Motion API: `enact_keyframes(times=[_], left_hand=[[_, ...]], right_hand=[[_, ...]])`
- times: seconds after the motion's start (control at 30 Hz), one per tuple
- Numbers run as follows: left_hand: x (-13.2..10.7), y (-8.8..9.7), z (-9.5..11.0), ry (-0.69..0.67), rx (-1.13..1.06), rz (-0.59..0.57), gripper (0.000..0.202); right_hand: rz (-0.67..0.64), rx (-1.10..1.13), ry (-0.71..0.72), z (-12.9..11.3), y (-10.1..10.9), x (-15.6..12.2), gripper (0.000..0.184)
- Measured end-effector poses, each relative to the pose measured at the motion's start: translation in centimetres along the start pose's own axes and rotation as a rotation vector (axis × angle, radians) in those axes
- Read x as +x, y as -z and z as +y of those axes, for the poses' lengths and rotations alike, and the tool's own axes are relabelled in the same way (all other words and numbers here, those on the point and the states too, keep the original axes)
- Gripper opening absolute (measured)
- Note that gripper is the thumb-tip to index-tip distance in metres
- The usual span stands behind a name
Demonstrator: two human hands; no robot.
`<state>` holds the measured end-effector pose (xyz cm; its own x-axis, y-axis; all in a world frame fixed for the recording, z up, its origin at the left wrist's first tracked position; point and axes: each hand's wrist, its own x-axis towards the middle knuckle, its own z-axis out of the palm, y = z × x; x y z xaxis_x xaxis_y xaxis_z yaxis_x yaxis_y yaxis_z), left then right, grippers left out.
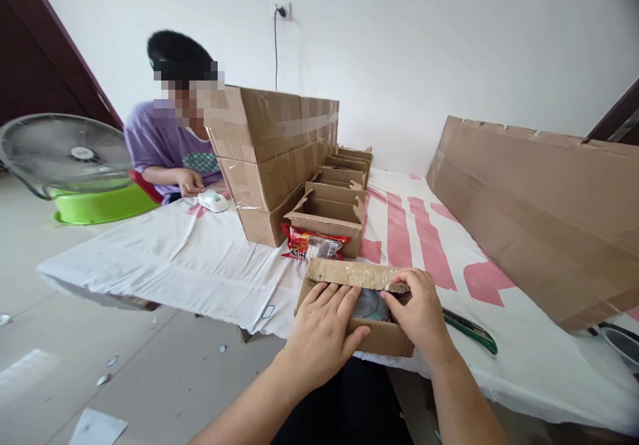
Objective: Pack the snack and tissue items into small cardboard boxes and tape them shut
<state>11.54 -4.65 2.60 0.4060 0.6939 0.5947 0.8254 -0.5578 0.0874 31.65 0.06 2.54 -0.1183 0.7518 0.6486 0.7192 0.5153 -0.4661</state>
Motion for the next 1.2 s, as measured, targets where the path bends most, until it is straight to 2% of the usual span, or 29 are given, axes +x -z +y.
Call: enact_keyframes(times=[0.23, 0.43, 0.53, 0.6, 0.67, 0.73, 0.77, 0.83, 0.97, 1.07, 1.2], left_hand=[[0.1, 0.3, 0.2, 0.023, -0.033, -0.036, 0.037], [-0.2, 0.3, -0.2, 0.011, -0.163, 0.028, 0.034], [-0.5, 0.6, -0.7, 0.021, -0.373, 0.118, 0.026], [-0.7, 1.1, -0.9, 0.077, -0.581, 0.201, 0.018], [-1.0, 1.9, -0.7, 0.202, -0.826, 0.28, 0.011], [-1.4, 2.7, -0.2, 0.353, -1.094, 0.306, 0.011], [-1.6, 3.0, 0.2, 0.413, -1.236, 0.283, 0.017], [-2.1, 3.5, 1.2, 0.479, -1.514, 0.178, 0.029], [-3.0, 3.1, 3.3, 0.485, -1.908, -0.043, 0.039], [-3.6, 2.1, 4.7, 0.471, -2.029, -0.15, 0.039], [-4.3, 0.7, 6.1, 0.481, -2.055, -0.266, 0.038]], right_hand=[[-0.026, -0.011, 0.004, -0.1, 0.1, 0.1, 0.015], [-0.019, -0.007, 0.008, 0.2, -0.1, 0.1, 0.013], [-0.028, -0.007, 0.009, 0.7, -0.2, 0.3, 0.011], [-0.015, -0.011, 0.017, 0.4, 0.0, 0.3, 0.011], [0.062, -0.037, 0.055, -0.5, 0.5, 0.0, 0.011], [0.16, -0.04, 0.125, -2.3, 1.4, -0.9, 0.012], [0.183, -0.012, 0.159, -3.3, 1.9, -1.6, 0.013], [0.146, 0.104, 0.19, -5.2, 2.8, -3.2, 0.017], [-0.022, 0.345, 0.072, -7.2, 3.3, -6.2, 0.025], [-0.075, 0.436, -0.018, -7.0, 3.2, -7.4, 0.024], [-0.097, 0.46, -0.058, -6.1, 3.7, -8.2, 0.006]])
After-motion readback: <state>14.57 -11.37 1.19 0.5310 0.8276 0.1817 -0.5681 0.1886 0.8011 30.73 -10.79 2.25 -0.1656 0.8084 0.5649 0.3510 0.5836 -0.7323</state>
